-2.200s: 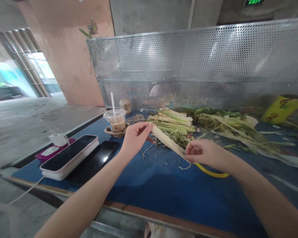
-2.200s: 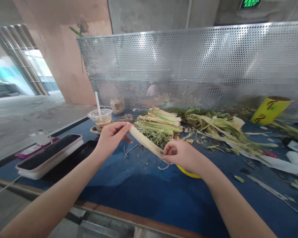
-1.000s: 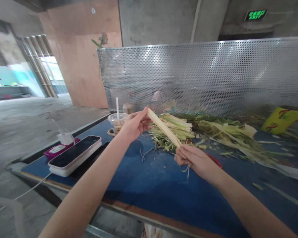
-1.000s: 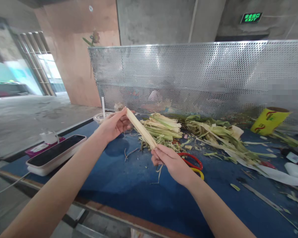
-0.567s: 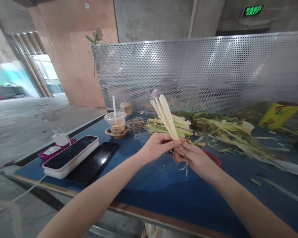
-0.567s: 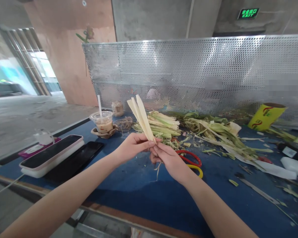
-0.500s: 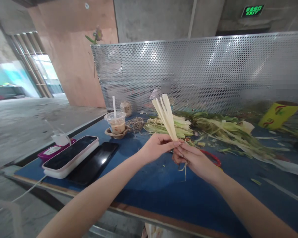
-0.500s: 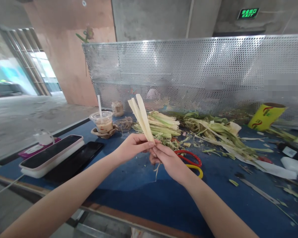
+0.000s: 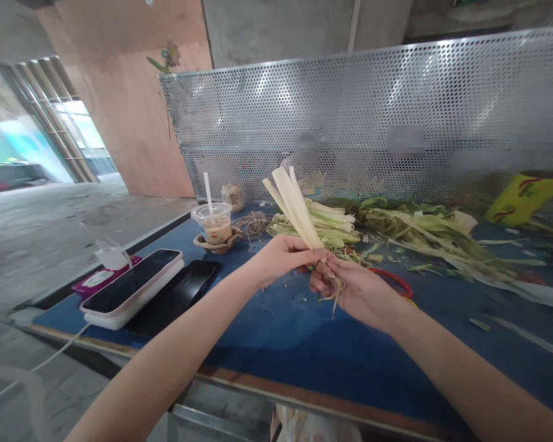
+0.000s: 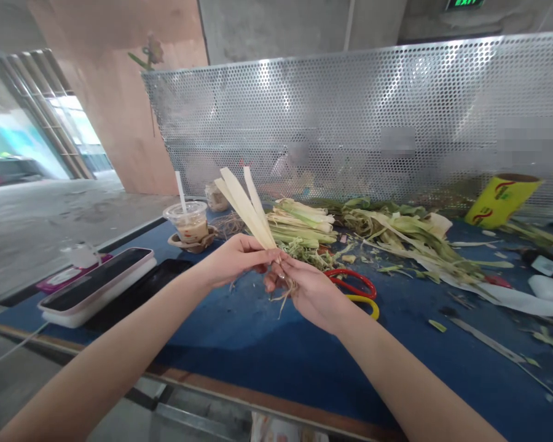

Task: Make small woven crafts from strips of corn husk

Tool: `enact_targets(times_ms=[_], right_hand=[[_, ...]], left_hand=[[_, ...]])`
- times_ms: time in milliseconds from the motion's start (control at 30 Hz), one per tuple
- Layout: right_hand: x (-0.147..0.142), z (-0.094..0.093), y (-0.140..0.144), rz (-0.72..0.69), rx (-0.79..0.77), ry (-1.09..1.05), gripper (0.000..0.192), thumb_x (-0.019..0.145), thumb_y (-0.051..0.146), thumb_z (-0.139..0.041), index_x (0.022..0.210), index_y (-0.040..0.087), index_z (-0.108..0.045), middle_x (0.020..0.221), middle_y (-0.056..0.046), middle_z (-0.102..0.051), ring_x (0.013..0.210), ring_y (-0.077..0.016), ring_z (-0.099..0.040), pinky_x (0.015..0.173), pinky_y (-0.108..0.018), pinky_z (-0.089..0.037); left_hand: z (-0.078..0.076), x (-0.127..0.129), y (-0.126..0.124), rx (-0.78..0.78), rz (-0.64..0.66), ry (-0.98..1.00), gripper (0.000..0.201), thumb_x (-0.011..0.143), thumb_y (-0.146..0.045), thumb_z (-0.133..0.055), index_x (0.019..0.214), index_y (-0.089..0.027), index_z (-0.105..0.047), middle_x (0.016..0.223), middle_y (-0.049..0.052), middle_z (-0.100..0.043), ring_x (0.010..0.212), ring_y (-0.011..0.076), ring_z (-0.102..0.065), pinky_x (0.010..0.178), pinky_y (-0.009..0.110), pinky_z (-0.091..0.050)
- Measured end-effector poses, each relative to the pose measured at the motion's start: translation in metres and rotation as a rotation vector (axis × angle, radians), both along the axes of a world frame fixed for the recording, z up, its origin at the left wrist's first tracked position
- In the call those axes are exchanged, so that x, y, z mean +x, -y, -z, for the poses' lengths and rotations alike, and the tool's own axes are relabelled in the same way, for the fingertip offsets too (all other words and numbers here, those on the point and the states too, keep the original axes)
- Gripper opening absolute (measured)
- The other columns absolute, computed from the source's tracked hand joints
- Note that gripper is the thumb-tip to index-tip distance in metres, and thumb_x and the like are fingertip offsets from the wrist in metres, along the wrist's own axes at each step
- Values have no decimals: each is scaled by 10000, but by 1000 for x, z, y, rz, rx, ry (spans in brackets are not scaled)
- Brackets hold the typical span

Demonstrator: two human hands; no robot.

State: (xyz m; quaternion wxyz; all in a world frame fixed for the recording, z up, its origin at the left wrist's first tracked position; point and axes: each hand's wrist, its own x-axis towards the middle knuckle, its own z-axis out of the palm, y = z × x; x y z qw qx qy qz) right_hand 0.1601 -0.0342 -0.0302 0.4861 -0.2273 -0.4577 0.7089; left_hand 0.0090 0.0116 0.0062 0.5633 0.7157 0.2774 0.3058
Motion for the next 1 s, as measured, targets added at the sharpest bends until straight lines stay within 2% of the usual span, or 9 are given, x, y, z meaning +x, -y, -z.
enact_targets(times_ms=[100,200,267,333,433,633,800,933,1000], right_hand=[[2,0,-1,53,-10,-11,160,740,261,-610,640,168,-526,626,32,-405,592,-100,-439,571,-255,-306],[7,0,-4,124,2,45,225,757,278,-572,584,173,-475,600,19,-421,616,-117,-432,571,-262,-283],[11,-1,-7,162,-6,56,227,773,289,-545,594,180,-456,592,18,-428,617,-120,-422,560,-260,-267],[13,-1,-9,186,-19,54,223,780,292,-531,607,184,-442,598,17,-437,623,-119,-420,548,-255,-253],[14,0,-10,196,-32,55,220,782,293,-524,615,185,-432,617,13,-456,631,-119,-422,548,-253,-247],[12,0,-7,174,7,101,200,780,271,-523,619,186,-442,632,7,-464,637,-130,-413,595,-276,-266],[12,2,-7,179,56,135,200,802,275,-496,629,186,-453,637,3,-466,645,-134,-408,595,-279,-256],[12,2,-8,201,40,135,199,819,263,-468,635,186,-451,644,1,-474,647,-134,-408,606,-279,-263],[11,2,-7,213,31,125,202,816,260,-467,629,186,-444,653,-1,-481,651,-133,-415,607,-277,-268]], left_hand=[[-19,-15,-12,154,85,-270,259,720,-330,-597,893,-153,-671,837,54,-674,641,114,-572,529,204,-392],[-28,-33,-24,381,-60,-589,270,691,-368,-608,881,-182,-655,857,34,-675,750,153,-598,603,211,-412],[-22,-42,-30,491,-171,-807,246,714,-378,-563,805,-163,-639,773,35,-669,702,160,-599,604,221,-413],[-10,-48,-33,510,-203,-1083,260,731,-404,-531,783,-167,-624,754,27,-659,685,155,-594,587,214,-407],[3,-52,-33,500,-257,-1247,235,737,-367,-528,772,-153,-620,807,65,-660,738,187,-603,615,237,-405],[13,-44,-28,432,-316,-1456,308,790,-383,-479,678,-131,-617,762,121,-656,786,235,-621,654,281,-431],[21,-33,-33,438,-320,-1498,266,836,-308,-495,1037,-140,-544,1033,73,-575,887,167,-571,764,359,-478],[13,-34,-32,624,-542,-1437,242,877,-251,-388,932,-117,-581,893,109,-611,873,207,-597,751,330,-462],[7,-35,-29,756,-688,-1369,321,901,-242,-276,982,-113,-559,940,144,-596,933,241,-583,756,336,-450]])
